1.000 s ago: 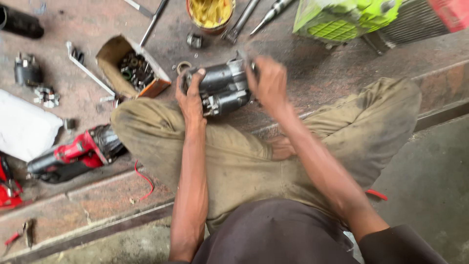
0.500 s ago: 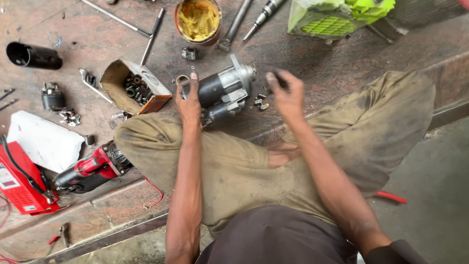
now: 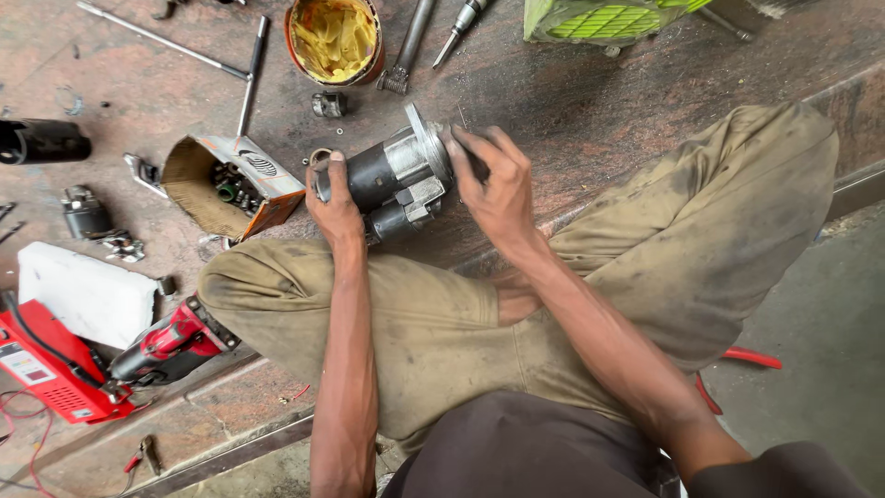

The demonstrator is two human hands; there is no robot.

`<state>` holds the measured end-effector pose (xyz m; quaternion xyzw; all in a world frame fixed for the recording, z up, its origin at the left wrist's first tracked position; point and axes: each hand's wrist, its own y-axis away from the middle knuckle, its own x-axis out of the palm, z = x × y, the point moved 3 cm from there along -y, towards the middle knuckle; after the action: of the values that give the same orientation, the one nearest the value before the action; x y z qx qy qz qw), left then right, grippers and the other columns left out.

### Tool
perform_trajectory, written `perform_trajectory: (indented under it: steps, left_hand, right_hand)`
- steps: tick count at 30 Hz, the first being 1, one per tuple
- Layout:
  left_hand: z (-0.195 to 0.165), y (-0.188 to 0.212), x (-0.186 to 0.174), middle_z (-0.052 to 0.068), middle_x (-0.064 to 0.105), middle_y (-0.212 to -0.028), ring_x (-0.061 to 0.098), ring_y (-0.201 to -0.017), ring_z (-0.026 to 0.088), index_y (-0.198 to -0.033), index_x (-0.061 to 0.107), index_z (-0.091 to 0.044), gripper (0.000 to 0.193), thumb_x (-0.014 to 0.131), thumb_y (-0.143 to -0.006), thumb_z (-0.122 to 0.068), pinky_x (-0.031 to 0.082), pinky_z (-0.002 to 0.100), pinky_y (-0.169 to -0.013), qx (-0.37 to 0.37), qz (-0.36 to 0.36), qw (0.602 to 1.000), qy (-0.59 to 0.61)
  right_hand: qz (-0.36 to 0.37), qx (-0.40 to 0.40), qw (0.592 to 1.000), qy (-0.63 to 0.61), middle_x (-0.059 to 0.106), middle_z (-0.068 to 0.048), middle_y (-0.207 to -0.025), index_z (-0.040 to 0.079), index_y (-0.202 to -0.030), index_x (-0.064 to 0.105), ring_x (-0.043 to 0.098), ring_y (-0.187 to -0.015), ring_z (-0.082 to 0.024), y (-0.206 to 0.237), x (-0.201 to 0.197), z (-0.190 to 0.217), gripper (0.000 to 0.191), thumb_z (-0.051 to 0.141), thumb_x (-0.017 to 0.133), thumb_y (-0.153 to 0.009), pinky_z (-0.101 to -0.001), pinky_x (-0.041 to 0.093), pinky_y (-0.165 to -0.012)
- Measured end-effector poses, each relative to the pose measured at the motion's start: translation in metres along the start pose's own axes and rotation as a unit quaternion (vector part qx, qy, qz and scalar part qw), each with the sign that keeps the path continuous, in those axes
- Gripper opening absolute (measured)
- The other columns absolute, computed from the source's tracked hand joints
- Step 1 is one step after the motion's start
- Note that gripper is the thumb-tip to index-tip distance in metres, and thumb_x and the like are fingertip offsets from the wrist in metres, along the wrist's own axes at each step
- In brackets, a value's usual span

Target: The person sits on the floor of a repair shop and works on a starter motor held on their lap, prying at its housing and manipulating its components by hand. They turn the unit over and handle small parts from a nearby box while another worker scrubs parts on the floor beside them.

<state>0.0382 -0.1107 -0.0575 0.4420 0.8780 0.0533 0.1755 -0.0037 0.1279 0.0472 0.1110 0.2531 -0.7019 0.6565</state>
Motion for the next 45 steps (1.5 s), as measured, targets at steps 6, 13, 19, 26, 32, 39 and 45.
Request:
perform_trajectory:
  steps: [6,13,19,26,32,39,45]
  left_hand:
    - [-0.021,0.012,0.002,0.007,0.068,-0.101,0.059,-0.093,0.019,-0.111,0.067,-0.001,0.042,0.066,-0.097,-0.041,0.049,0.033,-0.089,0.012,0.002,1.000,-0.015]
    - [-0.028,0.015,0.005,0.012,0.068,-0.106,0.061,-0.096,0.024,-0.114,0.065,0.000,0.046,0.065,-0.097,-0.043,0.049,0.036,-0.093,0.020,-0.024,0.998,-0.045]
    - [-0.020,0.009,0.006,0.014,0.067,-0.111,0.060,-0.104,0.025,-0.116,0.065,-0.002,0.047,0.069,-0.095,-0.044,0.045,0.037,-0.099,0.034,-0.045,0.995,-0.077]
    - [-0.040,0.004,-0.008,0.011,0.065,-0.127,0.057,-0.124,0.027,-0.128,0.066,-0.003,0.069,0.081,-0.084,-0.053,0.041,0.040,-0.109,0.001,0.043,0.994,-0.103]
    - [-0.113,-0.008,0.015,0.013,0.068,-0.129,0.059,-0.125,0.033,-0.147,0.055,-0.008,0.112,0.088,-0.057,-0.068,0.032,0.055,-0.107,0.300,0.263,0.823,-0.403]
    - [-0.106,-0.007,0.065,0.015,0.063,-0.123,0.061,-0.116,0.037,-0.134,0.059,-0.003,0.111,0.082,-0.059,-0.080,0.052,0.050,-0.091,0.295,0.338,0.739,-0.504]
    - [-0.091,-0.011,0.058,0.015,0.060,-0.127,0.060,-0.114,0.038,-0.132,0.060,-0.001,0.106,0.085,-0.059,-0.073,0.053,0.050,-0.087,0.331,0.321,0.746,-0.480]
  right_hand:
    - [0.048,-0.015,0.996,0.074,0.067,-0.018,-0.079,-0.003,-0.093,0.073,0.065,-0.066,-0.032,-0.020,0.011,0.012,0.013,0.009,0.074,-0.099,-0.0406,0.048,-0.059]
    - [0.068,-0.049,0.993,0.081,0.065,-0.023,-0.074,-0.002,-0.093,0.073,0.064,-0.066,-0.042,-0.022,0.010,0.020,0.018,0.014,0.070,-0.100,-0.0462,0.048,-0.062]
    - [0.092,0.035,0.994,0.038,0.070,-0.023,-0.084,-0.001,-0.108,0.076,0.072,-0.068,-0.027,0.007,0.003,-0.023,0.019,0.016,0.069,-0.100,-0.0363,0.053,-0.063]
    - [0.066,0.185,0.972,-0.130,0.070,0.000,-0.085,0.003,-0.122,0.075,0.058,-0.072,-0.007,0.023,-0.034,-0.074,0.026,0.021,0.064,-0.107,-0.0259,0.049,-0.062]
    - [0.077,0.299,0.907,-0.286,0.071,0.002,-0.090,0.005,-0.128,0.073,0.058,-0.074,-0.004,0.022,-0.019,-0.092,0.032,0.023,0.066,-0.103,-0.0224,0.051,-0.063]
    - [-0.045,0.132,0.970,-0.201,0.075,-0.007,-0.107,0.000,-0.120,0.073,0.073,-0.093,-0.015,0.014,0.012,-0.060,0.035,0.017,0.082,-0.090,-0.0299,0.059,-0.081]
    - [-0.026,0.105,0.992,-0.068,0.073,-0.018,-0.090,-0.001,-0.095,0.077,0.074,-0.078,-0.029,0.010,0.023,-0.034,0.021,0.019,0.081,-0.088,-0.0377,0.057,-0.070]
